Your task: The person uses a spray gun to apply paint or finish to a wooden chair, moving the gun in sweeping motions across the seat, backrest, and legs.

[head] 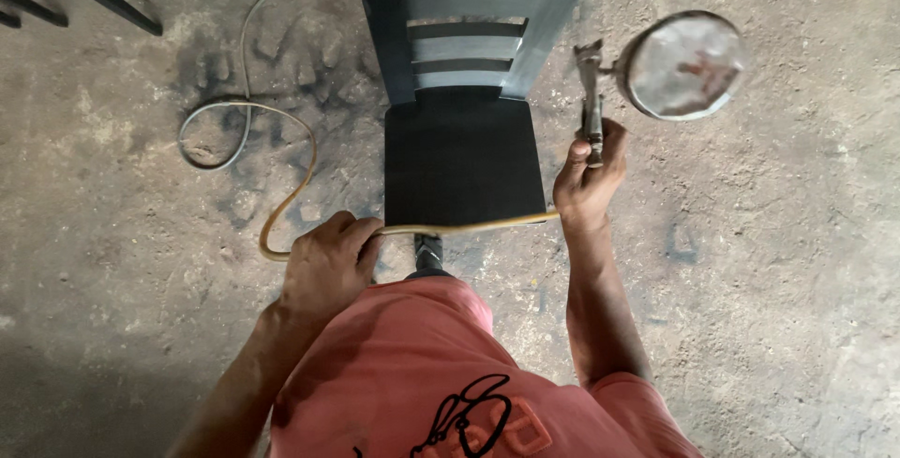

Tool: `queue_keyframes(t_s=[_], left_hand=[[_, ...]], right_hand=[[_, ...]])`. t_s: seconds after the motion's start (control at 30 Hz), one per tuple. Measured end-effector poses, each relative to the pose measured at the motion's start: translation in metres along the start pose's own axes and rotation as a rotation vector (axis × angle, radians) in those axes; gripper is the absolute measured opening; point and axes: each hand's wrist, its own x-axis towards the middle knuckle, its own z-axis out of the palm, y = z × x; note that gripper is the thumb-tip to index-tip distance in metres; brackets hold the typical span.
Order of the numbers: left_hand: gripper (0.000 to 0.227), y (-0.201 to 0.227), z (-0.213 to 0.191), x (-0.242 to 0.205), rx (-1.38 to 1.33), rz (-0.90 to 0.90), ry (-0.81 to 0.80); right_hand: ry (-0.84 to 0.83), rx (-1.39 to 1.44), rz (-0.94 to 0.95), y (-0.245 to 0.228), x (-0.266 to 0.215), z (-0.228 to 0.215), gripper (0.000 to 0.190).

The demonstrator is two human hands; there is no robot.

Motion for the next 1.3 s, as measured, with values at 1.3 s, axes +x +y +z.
queue_keyframes(t_s=[1.3], left_hand=[[0.015, -0.004, 0.001, -0.013, 0.054, -0.138, 0.098]], right_hand=[[-0.269, 0.234, -0.241, -0.022, 0.007, 0.058, 0.067]])
